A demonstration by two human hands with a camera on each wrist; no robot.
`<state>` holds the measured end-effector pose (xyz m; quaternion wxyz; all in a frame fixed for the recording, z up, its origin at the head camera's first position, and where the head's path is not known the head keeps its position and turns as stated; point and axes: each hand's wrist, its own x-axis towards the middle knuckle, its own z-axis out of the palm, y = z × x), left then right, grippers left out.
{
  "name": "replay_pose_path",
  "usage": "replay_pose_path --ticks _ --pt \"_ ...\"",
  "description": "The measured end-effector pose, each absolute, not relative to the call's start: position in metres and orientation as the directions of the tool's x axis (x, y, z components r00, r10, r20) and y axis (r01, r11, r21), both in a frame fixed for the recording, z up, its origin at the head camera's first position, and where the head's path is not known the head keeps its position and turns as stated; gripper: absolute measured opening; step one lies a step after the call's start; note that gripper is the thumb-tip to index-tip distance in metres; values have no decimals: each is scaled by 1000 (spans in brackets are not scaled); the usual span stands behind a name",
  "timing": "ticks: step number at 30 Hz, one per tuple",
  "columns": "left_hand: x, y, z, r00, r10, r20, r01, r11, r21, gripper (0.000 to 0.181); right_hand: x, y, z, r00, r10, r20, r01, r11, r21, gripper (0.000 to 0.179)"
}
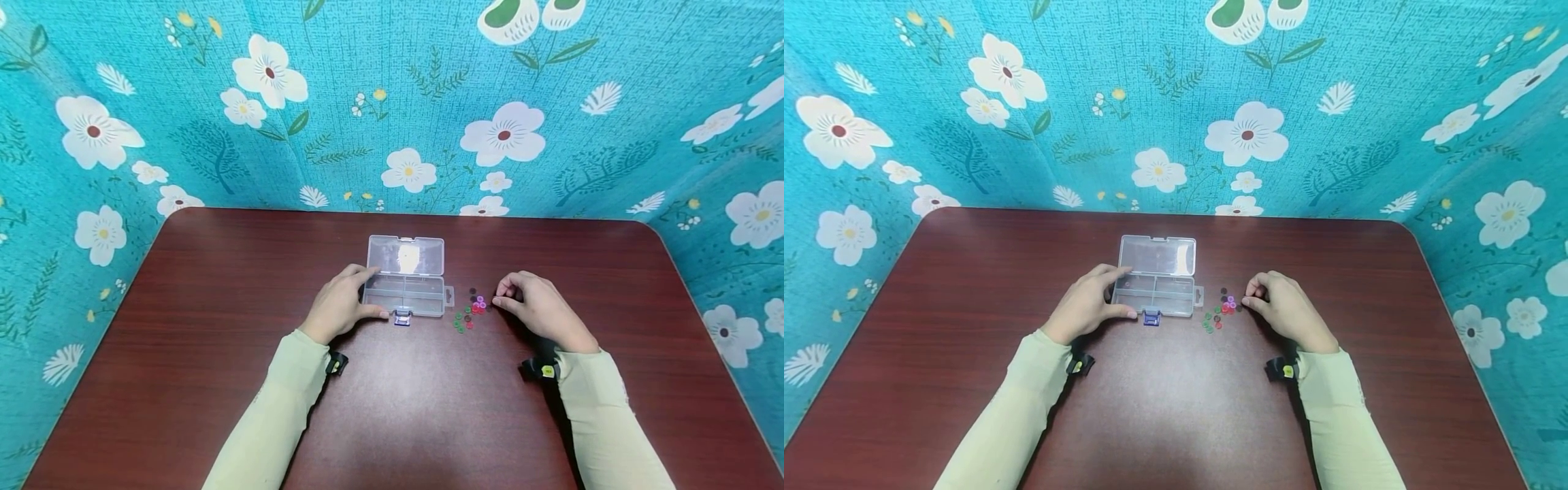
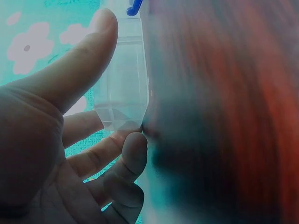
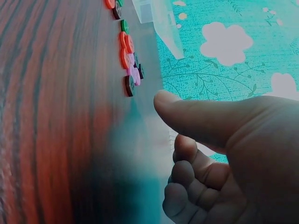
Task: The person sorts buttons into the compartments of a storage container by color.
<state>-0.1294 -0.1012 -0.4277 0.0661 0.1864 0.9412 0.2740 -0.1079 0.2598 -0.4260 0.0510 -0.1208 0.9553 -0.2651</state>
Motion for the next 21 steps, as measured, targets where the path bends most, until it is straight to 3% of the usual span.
replay_pose_path --ticks 21 --pt "-130 -100 -430 -920 390 -32 307 770 560 89 -105 249 -420 -973 -228 -27 -174 809 -561 10"
